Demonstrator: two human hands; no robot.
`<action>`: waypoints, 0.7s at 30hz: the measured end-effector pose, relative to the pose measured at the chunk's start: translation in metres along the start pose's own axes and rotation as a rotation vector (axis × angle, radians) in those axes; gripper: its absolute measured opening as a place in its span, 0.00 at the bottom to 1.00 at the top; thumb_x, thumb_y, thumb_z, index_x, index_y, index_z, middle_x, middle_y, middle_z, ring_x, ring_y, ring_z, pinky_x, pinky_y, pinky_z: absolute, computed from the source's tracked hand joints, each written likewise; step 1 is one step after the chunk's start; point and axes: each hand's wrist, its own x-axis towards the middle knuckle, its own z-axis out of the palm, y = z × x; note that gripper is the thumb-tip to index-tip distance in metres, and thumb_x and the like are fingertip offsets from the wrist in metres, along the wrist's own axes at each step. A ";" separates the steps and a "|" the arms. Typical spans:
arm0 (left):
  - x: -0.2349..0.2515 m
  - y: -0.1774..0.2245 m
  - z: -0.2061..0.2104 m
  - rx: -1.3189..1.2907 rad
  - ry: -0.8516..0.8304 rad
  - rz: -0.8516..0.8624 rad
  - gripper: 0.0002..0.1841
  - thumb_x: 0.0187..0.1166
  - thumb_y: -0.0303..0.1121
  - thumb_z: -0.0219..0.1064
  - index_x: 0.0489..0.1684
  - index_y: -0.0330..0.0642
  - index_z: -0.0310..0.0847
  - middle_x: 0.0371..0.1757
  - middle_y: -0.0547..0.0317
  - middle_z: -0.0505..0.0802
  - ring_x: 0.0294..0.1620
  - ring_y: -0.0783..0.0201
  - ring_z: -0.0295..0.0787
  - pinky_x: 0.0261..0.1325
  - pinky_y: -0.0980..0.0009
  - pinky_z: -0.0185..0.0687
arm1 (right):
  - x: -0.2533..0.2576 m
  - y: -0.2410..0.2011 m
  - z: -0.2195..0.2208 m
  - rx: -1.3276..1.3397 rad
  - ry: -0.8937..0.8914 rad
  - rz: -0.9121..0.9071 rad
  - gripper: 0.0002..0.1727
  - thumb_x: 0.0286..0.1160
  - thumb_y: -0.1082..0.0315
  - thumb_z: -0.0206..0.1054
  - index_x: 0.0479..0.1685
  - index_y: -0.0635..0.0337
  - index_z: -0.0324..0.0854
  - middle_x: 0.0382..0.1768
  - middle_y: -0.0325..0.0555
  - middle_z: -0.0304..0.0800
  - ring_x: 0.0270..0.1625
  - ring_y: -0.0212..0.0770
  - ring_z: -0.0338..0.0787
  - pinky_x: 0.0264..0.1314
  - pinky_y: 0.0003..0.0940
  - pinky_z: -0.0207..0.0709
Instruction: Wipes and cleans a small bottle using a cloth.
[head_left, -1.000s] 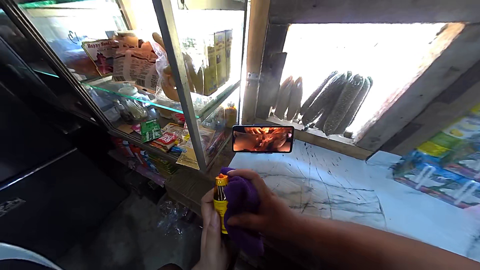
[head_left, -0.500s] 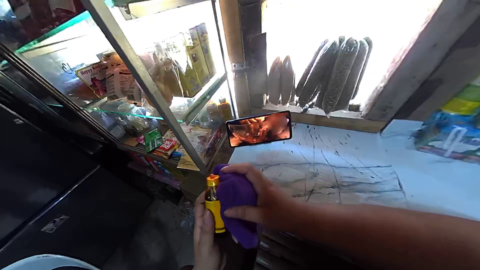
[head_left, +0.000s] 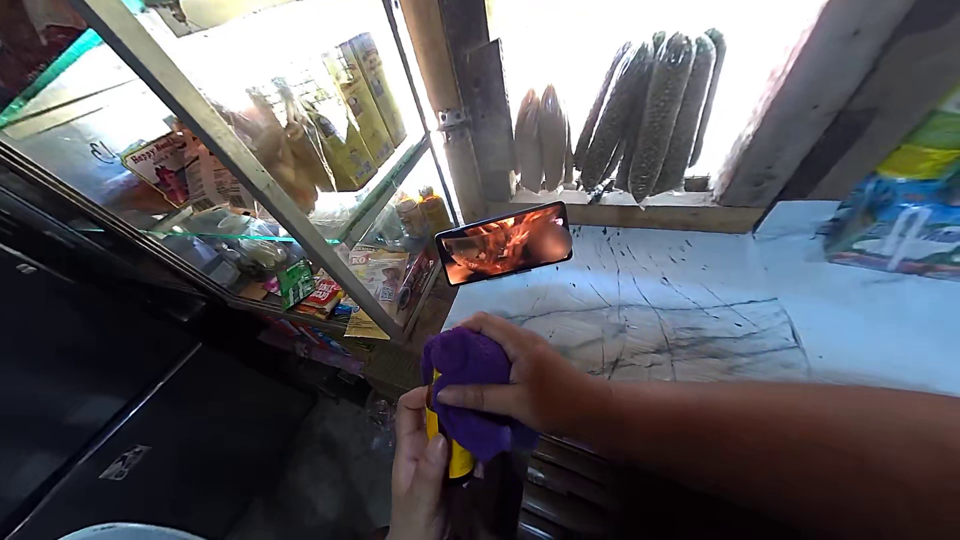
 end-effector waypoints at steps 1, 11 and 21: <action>0.000 -0.001 0.000 0.000 -0.016 -0.006 0.21 0.84 0.49 0.64 0.71 0.56 0.71 0.49 0.60 0.92 0.33 0.73 0.89 0.31 0.79 0.84 | 0.001 -0.002 -0.002 0.009 0.002 0.043 0.26 0.72 0.52 0.76 0.61 0.61 0.82 0.49 0.41 0.90 0.53 0.23 0.87 0.60 0.21 0.80; -0.001 0.000 -0.003 -0.074 0.092 -0.024 0.21 0.86 0.51 0.61 0.67 0.49 0.75 0.43 0.59 0.92 0.28 0.73 0.89 0.25 0.79 0.84 | -0.002 0.006 0.002 -0.115 -0.097 -0.047 0.35 0.70 0.49 0.77 0.74 0.58 0.76 0.63 0.48 0.85 0.64 0.34 0.84 0.68 0.33 0.79; -0.005 -0.004 0.003 0.051 0.203 0.040 0.20 0.83 0.53 0.62 0.65 0.53 0.81 0.56 0.68 0.94 0.58 0.75 0.90 0.62 0.74 0.85 | -0.004 0.004 0.004 -0.134 -0.128 -0.130 0.41 0.60 0.50 0.83 0.75 0.59 0.78 0.68 0.54 0.83 0.71 0.42 0.82 0.72 0.36 0.77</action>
